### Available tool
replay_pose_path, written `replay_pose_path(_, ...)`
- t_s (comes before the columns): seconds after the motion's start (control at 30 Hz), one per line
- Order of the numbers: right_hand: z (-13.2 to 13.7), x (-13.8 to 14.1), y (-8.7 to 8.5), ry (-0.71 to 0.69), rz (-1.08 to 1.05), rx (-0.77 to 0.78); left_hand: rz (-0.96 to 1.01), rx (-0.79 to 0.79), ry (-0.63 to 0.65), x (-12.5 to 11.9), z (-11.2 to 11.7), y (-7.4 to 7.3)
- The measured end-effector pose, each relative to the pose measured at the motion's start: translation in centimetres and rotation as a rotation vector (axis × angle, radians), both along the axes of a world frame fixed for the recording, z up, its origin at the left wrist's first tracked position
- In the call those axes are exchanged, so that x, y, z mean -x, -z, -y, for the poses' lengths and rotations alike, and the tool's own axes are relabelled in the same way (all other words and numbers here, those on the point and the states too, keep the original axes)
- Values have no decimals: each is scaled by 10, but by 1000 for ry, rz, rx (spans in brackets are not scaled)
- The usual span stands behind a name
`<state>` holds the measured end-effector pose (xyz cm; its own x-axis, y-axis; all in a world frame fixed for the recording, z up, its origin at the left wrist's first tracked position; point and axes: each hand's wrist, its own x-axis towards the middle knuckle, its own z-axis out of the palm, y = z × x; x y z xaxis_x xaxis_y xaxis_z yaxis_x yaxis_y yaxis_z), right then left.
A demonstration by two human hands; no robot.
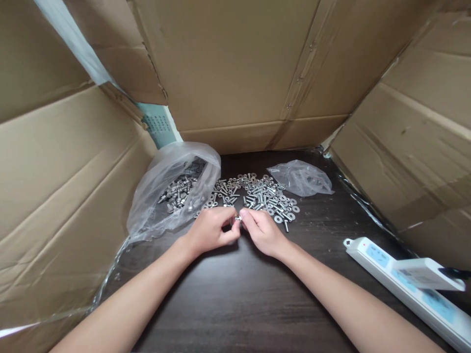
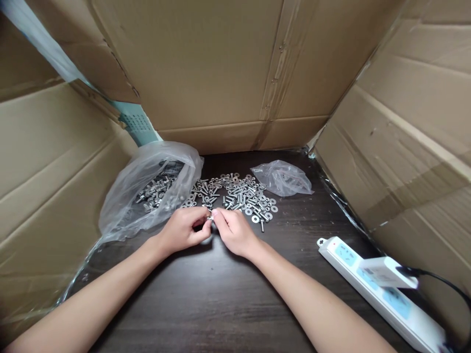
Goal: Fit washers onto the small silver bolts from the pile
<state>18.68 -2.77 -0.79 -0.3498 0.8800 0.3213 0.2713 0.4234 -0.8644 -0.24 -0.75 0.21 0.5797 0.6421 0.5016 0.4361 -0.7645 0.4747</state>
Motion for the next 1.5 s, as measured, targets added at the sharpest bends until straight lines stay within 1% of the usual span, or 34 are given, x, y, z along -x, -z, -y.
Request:
replay_pose_path(0.13, 1, 0, -1, 13, -1, 10, 2, -2, 2, 1, -1, 0)
replay_pose_path(0.33, 2, -2, -6, -14, 21, -10, 10, -11, -21, 3, -3, 0)
replay_pose_path(0.67, 1, -3, -4, -45, 37, 7, 0, -24, -12, 3, -6, 0)
replay_pose_path(0.9, 0, -3, -5, -33, 50, 28, -63, -31, -11, 4, -6, 1)
replay_pose_path(1.1, 2, -4, -6, -36, 46, 32, -107, -7, 34, 6, -3, -3)
replay_pose_path(1.3, 1, -4, -6, -15, 31, 42, -113, 16, 67, 5, -3, -3)
replay_pose_path(1.5, 1, -5, -5, -1, 27, 69, -142, 25, 64, 5, -3, -3)
